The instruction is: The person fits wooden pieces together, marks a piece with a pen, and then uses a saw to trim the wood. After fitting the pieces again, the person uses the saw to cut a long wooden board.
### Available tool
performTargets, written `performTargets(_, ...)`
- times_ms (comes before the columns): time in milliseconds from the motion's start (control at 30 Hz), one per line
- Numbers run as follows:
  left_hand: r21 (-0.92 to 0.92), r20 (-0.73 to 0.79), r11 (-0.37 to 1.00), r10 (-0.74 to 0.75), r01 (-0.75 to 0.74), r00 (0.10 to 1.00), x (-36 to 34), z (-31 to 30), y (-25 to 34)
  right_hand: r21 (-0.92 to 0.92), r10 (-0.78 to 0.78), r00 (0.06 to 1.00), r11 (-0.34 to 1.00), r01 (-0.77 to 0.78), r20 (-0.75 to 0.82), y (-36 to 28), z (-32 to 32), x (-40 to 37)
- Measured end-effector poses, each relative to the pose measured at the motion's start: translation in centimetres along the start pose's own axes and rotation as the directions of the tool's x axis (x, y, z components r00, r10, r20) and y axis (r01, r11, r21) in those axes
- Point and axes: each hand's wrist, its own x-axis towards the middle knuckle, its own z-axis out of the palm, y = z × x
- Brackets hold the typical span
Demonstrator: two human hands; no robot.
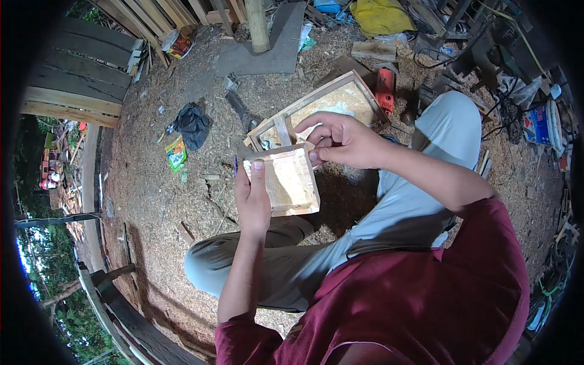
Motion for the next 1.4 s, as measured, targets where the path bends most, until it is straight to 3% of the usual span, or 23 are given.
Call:
performTargets(200, 0.114, -0.045, 0.992, 0.053, -0.047, 0.998, 0.1, 0.0, -0.2, -0.017, 0.003, 1.000, 1.000, -0.003, -0.030, 0.2, -0.1, 0.0)
performTargets(500, 0.028, -0.044, 0.998, 0.049, -0.048, 0.998, 0.1, 0.0, -0.8, 0.005, -0.038, 0.998, 0.999, 0.039, -0.058, 0.8, -0.1, -0.2)
performTargets(800, 0.065, -0.052, 0.996, 0.071, -0.067, 0.996, 0.2, 0.1, -1.5, -0.155, -0.087, 0.989, 0.986, 0.069, -0.117, 0.7, 0.2, -0.4)
performTargets(1000, 0.022, -0.059, 0.998, 0.052, -0.051, 0.997, 0.2, 0.1, -1.8, -0.153, -0.083, 0.988, 0.986, 0.063, -0.128, 0.5, 0.4, -0.4)
performTargets(1100, 0.028, -0.074, 0.998, 0.062, -0.060, 0.995, 0.0, 0.4, -1.5, -0.254, -0.107, 0.987, 0.964, 0.074, -0.119, -0.1, 0.6, -0.4)
performTargets(1400, 0.100, -0.078, 0.990, 0.106, -0.098, 0.991, -0.3, 0.9, -1.0, -0.265, 0.050, 0.985, 0.960, -0.093, -0.164, -1.9, 1.2, -0.8)
